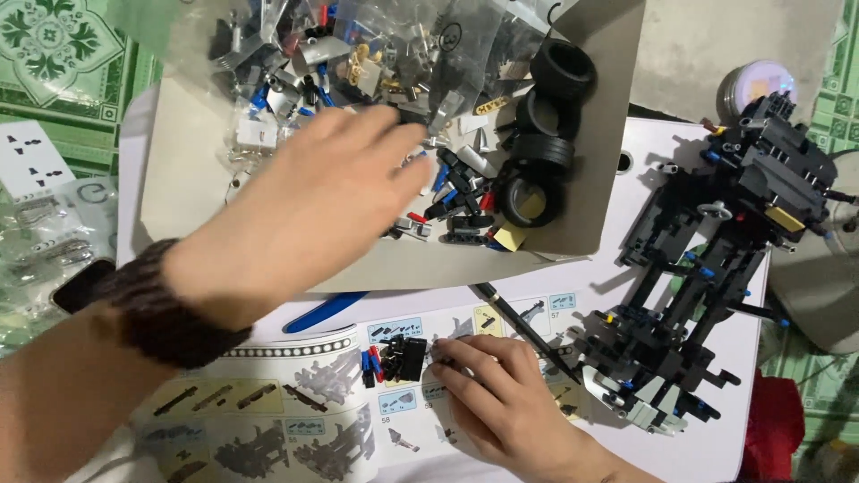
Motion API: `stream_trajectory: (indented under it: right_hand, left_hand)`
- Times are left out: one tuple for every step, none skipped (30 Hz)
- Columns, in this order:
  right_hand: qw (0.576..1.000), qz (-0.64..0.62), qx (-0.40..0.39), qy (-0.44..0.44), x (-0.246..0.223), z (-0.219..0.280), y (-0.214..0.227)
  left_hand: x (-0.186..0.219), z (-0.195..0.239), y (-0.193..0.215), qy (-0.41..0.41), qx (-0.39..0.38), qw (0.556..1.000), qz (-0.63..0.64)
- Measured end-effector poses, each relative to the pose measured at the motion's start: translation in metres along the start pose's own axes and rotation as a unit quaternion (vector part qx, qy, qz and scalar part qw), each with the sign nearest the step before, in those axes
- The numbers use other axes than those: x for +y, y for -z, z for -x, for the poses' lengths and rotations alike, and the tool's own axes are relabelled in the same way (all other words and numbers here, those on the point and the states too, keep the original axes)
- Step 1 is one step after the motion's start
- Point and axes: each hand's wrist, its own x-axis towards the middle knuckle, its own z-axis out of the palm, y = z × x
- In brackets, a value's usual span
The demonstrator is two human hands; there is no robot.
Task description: The person assembles a Lego Technic model by selecting small parts from a box and connecting them according to an instruction manual. They repeatedly reach into the box to retrieve pieces and attach them to a growing subassembly on the table.
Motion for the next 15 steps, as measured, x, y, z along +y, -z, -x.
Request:
stream_trajectory:
  right_hand:
    - [1.0,-0.004,0.001,-0.006,0.0,0.0,0.0]
    - [1.0,-0.002,0.0,-0.005,0.0,0.0,-0.001]
    - [1.0,0.0,0.005,-0.003,0.0,0.0,-0.001]
    - [1.0,0.002,0.009,-0.001,0.0,0.0,-0.002]
    - [1.0,0.005,0.009,0.001,0.001,0.001,-0.003]
    - [1.0,0.003,0.003,0.004,0.003,0.003,-0.004]
    - [1.0,0.002,0.0,0.006,0.004,0.004,-0.005]
    - [1.0,0.006,0.003,0.008,0.005,0.002,-0.003]
    - [1.0,0.001,0.001,0.009,0.005,0.002,-0.003]
    - [1.0,-0.004,0.0,0.011,0.005,0.001,-0.002]
    - [1.0,-0.003,0.0,0.01,0.006,0.001,-0.002]
    - [1.0,-0.004,-0.002,0.01,0.006,0.002,-0.003]
    - [1.0,-0.005,-0.004,0.009,0.006,0.002,-0.003]
    - [1.0,-0.004,-0.005,0.008,0.005,0.001,-0.002]
    - [1.0,-0.008,-0.009,0.002,0.005,0.001,-0.001]
  left_hand:
    - [0.002,-0.006,0.0,-0.023,0.009,1.0,0.013]
    - [0.004,-0.011,-0.006,-0.022,0.011,1.0,0.014]
    - [0.006,-0.016,-0.012,-0.055,0.032,0.998,0.005]
    - [0.008,-0.022,-0.018,-0.087,0.053,0.995,-0.003]
    - [0.009,-0.022,-0.022,-0.086,0.057,0.995,-0.005]
    - [0.01,-0.024,-0.026,-0.098,0.08,0.992,-0.016]
    - [0.011,-0.026,-0.028,-0.112,0.102,0.988,-0.03]
    - [0.008,-0.026,-0.023,-0.113,0.106,0.987,-0.034]
    - [0.006,-0.026,-0.019,-0.1,0.048,0.994,-0.011]
    - [0.004,-0.025,-0.016,-0.086,-0.01,0.996,0.011]
    - [0.002,-0.022,-0.012,-0.087,-0.009,0.996,0.011]
    - [0.001,-0.019,-0.008,-0.08,-0.024,0.996,-0.011]
    - [-0.001,-0.016,-0.005,-0.071,-0.04,0.996,-0.033]
    - [-0.001,-0.014,0.0,-0.072,-0.039,0.996,-0.032]
    - [-0.001,-0.013,0.004,-0.06,-0.044,0.997,-0.028]
